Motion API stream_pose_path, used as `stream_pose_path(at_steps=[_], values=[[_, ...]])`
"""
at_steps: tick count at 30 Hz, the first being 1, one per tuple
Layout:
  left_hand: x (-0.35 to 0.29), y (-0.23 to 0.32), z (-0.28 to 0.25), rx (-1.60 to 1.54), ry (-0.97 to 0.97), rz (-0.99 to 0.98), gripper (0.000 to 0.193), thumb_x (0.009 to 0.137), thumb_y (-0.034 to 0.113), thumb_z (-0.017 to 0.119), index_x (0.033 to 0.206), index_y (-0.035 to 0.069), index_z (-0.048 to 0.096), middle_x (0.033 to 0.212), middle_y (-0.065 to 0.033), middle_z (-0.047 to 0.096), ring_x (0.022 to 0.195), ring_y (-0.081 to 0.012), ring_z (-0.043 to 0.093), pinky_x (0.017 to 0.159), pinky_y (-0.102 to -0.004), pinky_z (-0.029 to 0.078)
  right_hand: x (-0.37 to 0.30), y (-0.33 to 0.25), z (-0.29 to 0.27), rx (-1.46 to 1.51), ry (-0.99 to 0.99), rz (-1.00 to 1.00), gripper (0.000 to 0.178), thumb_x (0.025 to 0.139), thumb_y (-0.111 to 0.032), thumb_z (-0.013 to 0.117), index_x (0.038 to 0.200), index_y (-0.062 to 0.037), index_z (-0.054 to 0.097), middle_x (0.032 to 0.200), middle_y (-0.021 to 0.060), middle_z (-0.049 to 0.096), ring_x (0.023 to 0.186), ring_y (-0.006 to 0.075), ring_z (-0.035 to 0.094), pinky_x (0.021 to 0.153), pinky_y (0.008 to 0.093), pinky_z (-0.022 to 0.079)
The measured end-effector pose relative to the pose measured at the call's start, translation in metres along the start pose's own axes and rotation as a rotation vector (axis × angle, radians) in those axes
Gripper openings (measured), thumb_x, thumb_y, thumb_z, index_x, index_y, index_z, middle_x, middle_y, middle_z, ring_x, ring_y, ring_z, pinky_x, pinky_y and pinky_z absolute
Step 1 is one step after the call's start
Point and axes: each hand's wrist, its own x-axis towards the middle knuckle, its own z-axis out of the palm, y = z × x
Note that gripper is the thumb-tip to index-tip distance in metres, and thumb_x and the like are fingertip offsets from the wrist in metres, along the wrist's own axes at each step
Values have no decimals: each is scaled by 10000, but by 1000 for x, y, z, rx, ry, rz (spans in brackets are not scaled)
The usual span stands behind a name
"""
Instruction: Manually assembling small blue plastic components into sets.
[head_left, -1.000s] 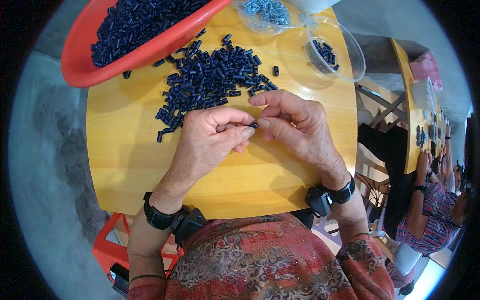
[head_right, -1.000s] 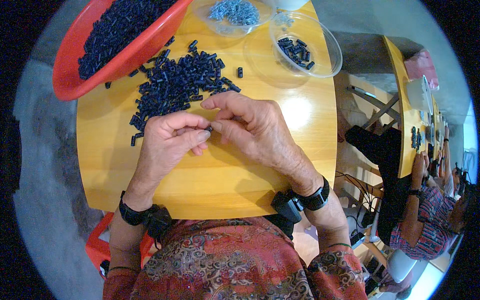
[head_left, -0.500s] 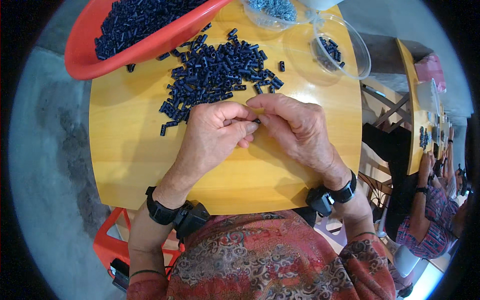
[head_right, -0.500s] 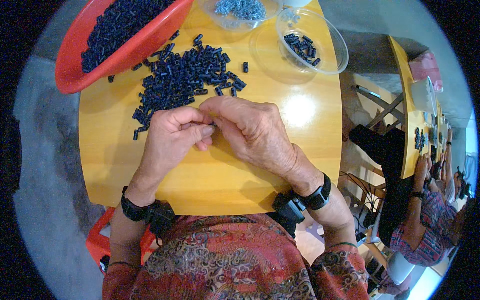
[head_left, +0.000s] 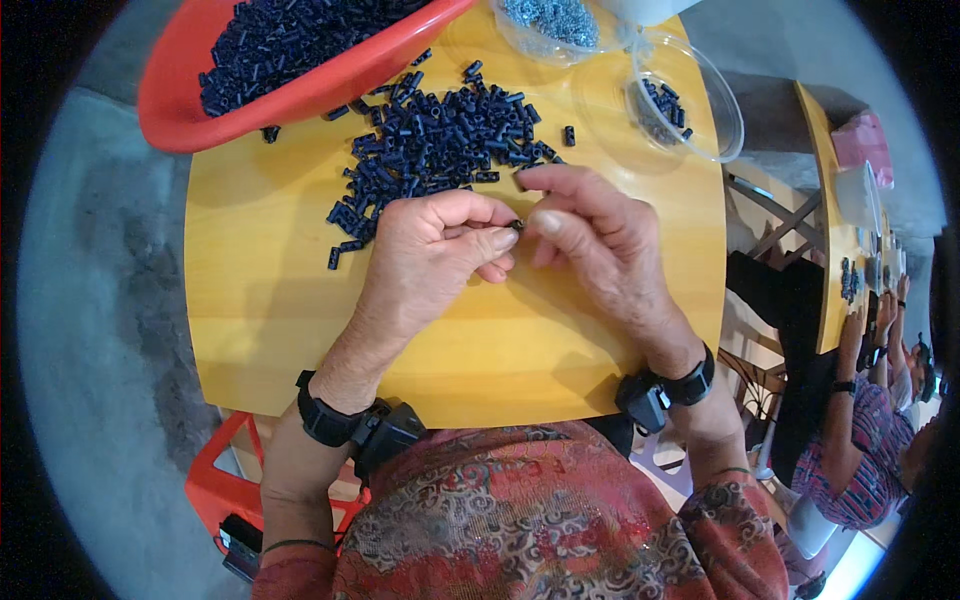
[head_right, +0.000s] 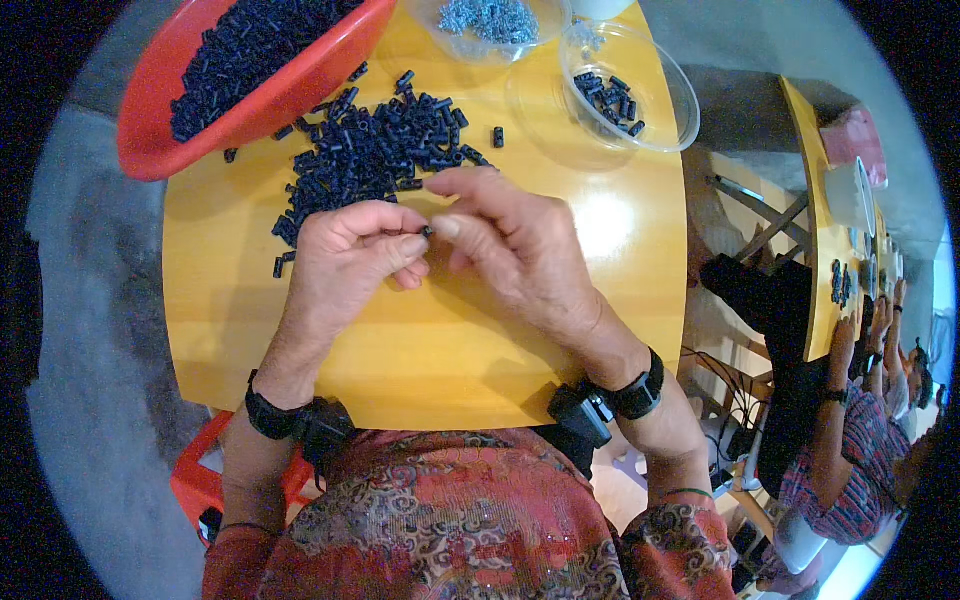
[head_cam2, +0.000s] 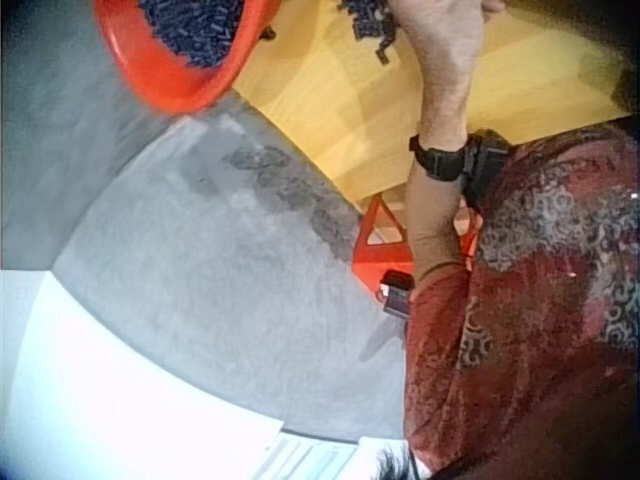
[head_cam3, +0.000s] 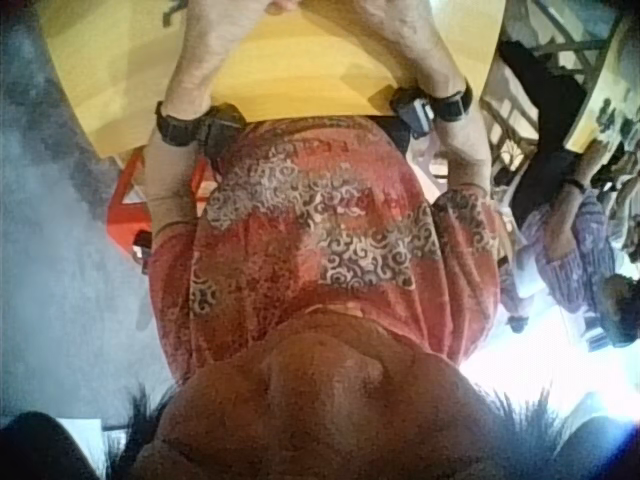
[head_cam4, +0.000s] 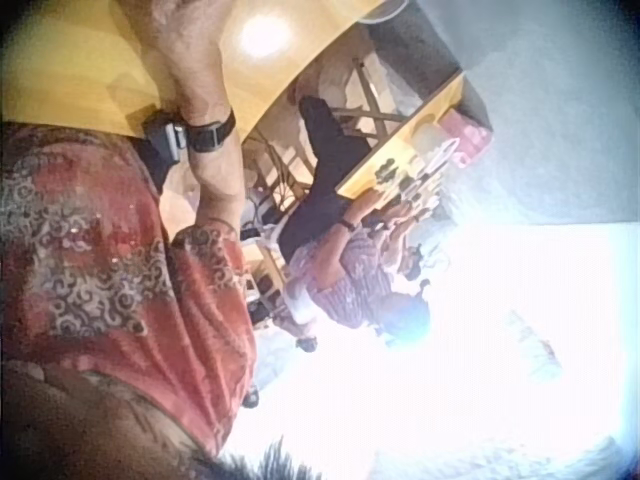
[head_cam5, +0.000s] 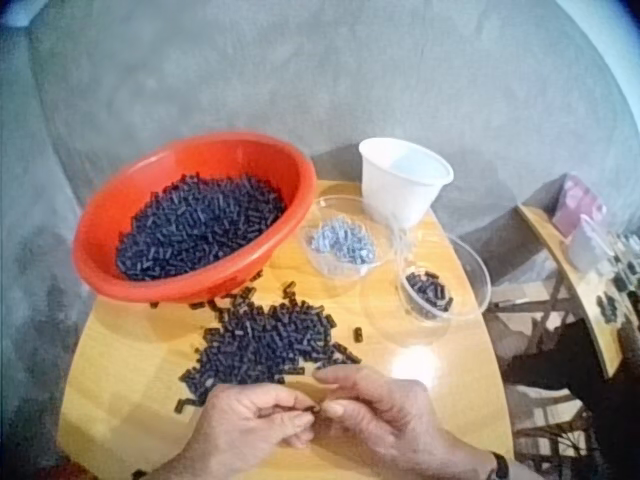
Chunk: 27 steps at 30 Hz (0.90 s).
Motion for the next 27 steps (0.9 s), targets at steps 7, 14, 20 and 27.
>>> stream_pose_path(at_steps=[7,14,20,27], values=[[0,0,-3,-81,21,-33,141,849,42,629,952,-54,641,813,-80,660,669,-106,636,578,-219,529,-3,6,-2,-213,103,-184,99,809,-6,642,908,-6,640,783,97,647,689,171,642,618,269,511],[-1,3,-2,-113,13,-61,138,849,40,627,954,-49,642,802,-85,664,661,-112,643,578,-219,538,0,1,-1,-340,68,-341,114,777,18,651,888,-8,646,790,120,647,723,244,650,637,305,520],[-2,1,-1,-83,11,-53,120,845,26,626,939,-47,646,790,-82,664,647,-113,644,570,-222,540,1,5,2,-378,72,-494,156,723,44,651,871,-4,637,783,128,640,704,257,649,600,310,520],[-2,-3,0,10,15,-39,132,846,63,645,940,-30,653,787,-94,669,656,-129,651,591,-237,550,-1,5,6,-547,23,-554,182,659,49,627,827,-18,607,723,111,590,600,260,599,523,317,494]])
